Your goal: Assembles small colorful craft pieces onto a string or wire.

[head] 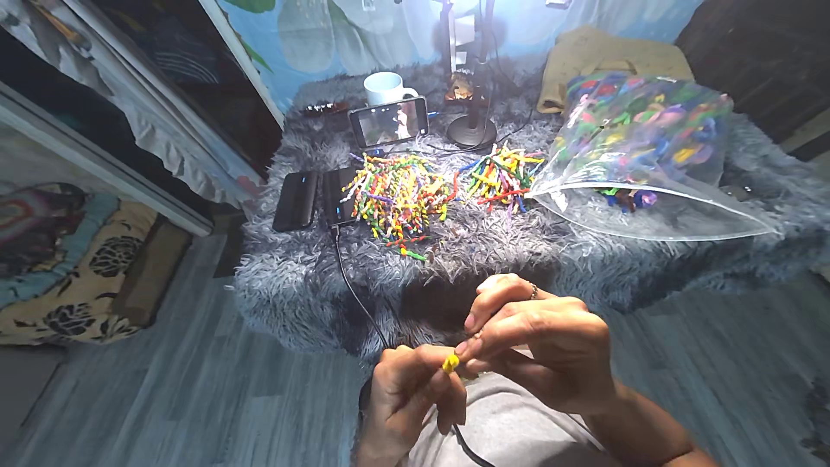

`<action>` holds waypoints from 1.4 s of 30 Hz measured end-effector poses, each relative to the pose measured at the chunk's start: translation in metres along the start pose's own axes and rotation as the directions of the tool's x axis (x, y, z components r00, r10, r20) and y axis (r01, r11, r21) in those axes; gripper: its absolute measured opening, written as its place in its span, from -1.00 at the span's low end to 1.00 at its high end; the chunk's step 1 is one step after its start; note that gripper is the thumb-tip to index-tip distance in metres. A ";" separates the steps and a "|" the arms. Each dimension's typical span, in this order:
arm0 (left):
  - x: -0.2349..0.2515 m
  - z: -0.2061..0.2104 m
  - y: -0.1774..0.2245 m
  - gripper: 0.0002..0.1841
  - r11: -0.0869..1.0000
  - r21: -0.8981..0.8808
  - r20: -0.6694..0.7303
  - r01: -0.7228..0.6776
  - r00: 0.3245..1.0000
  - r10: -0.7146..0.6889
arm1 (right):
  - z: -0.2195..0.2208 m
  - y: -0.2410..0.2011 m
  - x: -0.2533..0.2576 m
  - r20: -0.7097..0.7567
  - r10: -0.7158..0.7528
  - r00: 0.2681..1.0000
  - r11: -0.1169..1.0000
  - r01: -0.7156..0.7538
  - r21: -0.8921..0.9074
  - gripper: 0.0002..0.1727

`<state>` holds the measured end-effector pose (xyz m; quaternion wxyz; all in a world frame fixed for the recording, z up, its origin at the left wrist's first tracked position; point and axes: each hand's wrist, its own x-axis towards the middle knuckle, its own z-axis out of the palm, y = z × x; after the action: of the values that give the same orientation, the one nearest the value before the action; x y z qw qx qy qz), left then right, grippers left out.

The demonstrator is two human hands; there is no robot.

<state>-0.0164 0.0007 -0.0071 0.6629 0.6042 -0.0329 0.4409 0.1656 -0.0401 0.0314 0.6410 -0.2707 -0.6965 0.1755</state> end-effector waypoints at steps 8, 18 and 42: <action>0.002 -0.016 0.006 -0.86 0.896 0.440 0.124 -0.063 0.992 0.009 | -0.005 0.004 0.001 0.142 0.068 0.988 0.994 -0.079 0.071 -0.89; 0.002 0.007 0.002 -0.81 0.513 0.858 -0.185 0.013 0.940 0.285 | 0.003 -0.005 -0.001 0.085 0.034 0.996 0.892 0.008 -0.452 -0.89; 0.007 0.020 0.000 -0.81 0.941 0.337 -0.390 0.033 0.915 0.108 | 0.014 0.010 -0.010 0.055 -0.284 0.957 0.792 0.266 -0.549 -0.96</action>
<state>-0.0027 -0.0120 0.0024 0.5337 0.6039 0.1683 0.5675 0.1533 -0.0373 0.0157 0.5649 -0.3422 -0.7393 -0.1315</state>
